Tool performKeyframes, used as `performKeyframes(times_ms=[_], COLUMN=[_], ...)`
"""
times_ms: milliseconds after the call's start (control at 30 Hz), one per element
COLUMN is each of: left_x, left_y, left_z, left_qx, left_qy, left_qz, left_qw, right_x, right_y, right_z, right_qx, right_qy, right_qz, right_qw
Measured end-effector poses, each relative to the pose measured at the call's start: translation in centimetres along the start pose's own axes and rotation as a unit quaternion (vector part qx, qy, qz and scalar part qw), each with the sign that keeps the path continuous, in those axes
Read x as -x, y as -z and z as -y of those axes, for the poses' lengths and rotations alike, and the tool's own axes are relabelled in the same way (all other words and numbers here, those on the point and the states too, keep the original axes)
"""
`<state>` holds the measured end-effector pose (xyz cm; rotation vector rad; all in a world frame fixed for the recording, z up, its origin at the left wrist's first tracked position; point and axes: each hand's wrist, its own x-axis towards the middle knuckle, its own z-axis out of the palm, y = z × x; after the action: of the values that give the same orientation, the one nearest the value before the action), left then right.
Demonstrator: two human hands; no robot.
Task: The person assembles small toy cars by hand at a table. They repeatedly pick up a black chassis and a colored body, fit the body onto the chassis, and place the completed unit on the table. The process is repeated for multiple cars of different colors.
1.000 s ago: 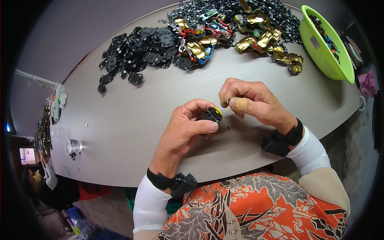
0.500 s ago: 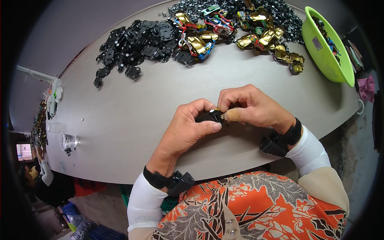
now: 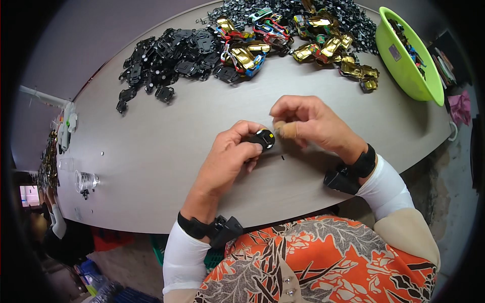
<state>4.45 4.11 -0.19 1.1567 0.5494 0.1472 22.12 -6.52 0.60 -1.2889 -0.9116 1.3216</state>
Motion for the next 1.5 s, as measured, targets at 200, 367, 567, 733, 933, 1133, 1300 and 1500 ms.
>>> performKeyframes(times_ms=[200, 367, 567, 733, 933, 1133, 1300, 1500], left_x=[0.0, -0.4, 0.0, 0.1, 0.6, 0.6, 0.8, 3.6], left_y=[-0.2, 0.4, -0.3, -0.4, -0.4, -0.9, -0.6, -0.7], left_z=[-0.5, 0.5, -0.2, -0.2, -0.1, 0.4, 1.4, 0.3], left_qx=[-0.015, 0.078, 0.104, 0.041, -0.026, -0.109, -0.210, -0.163], left_qy=[-0.032, -0.095, -0.040, -0.029, -0.044, -0.045, -0.064, 0.015], left_qz=[-0.019, -0.081, -0.006, 0.020, 0.034, 0.002, -0.031, -0.045], left_qw=[0.999, 0.989, 0.994, 0.999, 0.998, 0.993, 0.975, 0.985], right_x=[0.2, 0.3, 0.2, 0.4, 0.7, 0.3, 0.0, 0.0], right_y=[-0.2, -1.4, -0.2, 0.3, -0.1, -0.7, -1.8, -1.9], right_z=[-0.3, -0.3, 0.1, 0.5, 0.6, -0.5, -1.4, -0.5], right_qx=[0.013, 0.035, 0.004, -0.029, -0.005, 0.165, 0.241, 0.072], right_qy=[0.045, 0.004, 0.095, 0.064, 0.033, 0.046, 0.055, 0.012], right_qz=[-0.010, 0.048, -0.005, 0.052, 0.079, 0.035, -0.014, 0.159], right_qw=[0.999, 0.998, 0.995, 0.996, 0.996, 0.985, 0.969, 0.985])
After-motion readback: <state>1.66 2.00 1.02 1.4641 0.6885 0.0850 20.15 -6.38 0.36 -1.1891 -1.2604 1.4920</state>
